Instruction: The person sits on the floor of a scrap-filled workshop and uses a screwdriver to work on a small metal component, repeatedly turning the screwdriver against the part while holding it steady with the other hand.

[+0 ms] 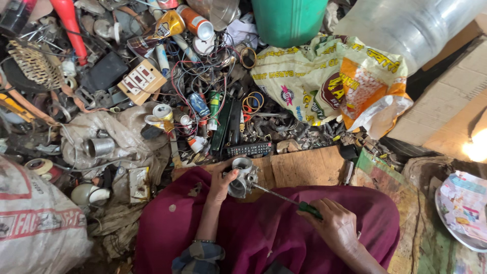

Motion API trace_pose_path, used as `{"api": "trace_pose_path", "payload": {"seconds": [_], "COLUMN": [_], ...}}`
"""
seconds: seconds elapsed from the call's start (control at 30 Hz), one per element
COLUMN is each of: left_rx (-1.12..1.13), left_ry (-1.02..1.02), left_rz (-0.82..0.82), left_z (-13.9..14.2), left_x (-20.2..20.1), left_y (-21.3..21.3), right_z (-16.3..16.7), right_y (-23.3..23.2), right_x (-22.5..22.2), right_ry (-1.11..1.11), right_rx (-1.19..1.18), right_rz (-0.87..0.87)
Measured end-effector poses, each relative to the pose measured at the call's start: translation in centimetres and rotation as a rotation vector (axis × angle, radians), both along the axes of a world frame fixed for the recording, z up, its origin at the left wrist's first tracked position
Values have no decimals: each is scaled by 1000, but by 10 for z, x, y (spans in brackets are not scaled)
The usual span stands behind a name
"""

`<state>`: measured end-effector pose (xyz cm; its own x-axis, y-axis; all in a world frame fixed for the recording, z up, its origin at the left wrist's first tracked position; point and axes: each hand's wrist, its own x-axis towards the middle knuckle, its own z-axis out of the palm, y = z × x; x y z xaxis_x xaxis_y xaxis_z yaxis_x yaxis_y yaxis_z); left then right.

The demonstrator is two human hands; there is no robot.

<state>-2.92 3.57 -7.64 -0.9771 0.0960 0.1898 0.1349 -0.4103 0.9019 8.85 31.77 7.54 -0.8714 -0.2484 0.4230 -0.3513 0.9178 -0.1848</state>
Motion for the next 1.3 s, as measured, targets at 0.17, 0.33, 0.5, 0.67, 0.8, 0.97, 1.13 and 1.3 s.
{"api": "trace_pose_path", "payload": {"seconds": [0.17,0.33,0.5,0.67,0.8,0.97,1.13,1.3], "left_rx": [20,-22,38,-49,-103,-2,-126,-155], "left_ry": [18,18,9,48,75,49,24,-6], "left_rz": [-15,-4,-20,-2,-20,-42,-54,7], "left_z": [-1,0,0,-2,0,2,-4,-6], "left_x": [-3,-3,-2,-5,-6,-7,-10,-7], "left_y": [-3,-3,-3,-2,-4,-6,1,5], "right_z": [-3,-13,-14,-23,-36,-31,-9,5], "right_y": [-1,13,37,47,44,38,23,20], "right_x": [1,-8,-17,-18,-15,-16,-8,-13], "right_ry": [30,-96,-861,-1324,-1264,-844,-200,-151], "right_rx": [46,-117,-871,-1251,-1085,-735,26,-92], "right_rz": [31,18,-147,-346,-257,-34,328,353]}}
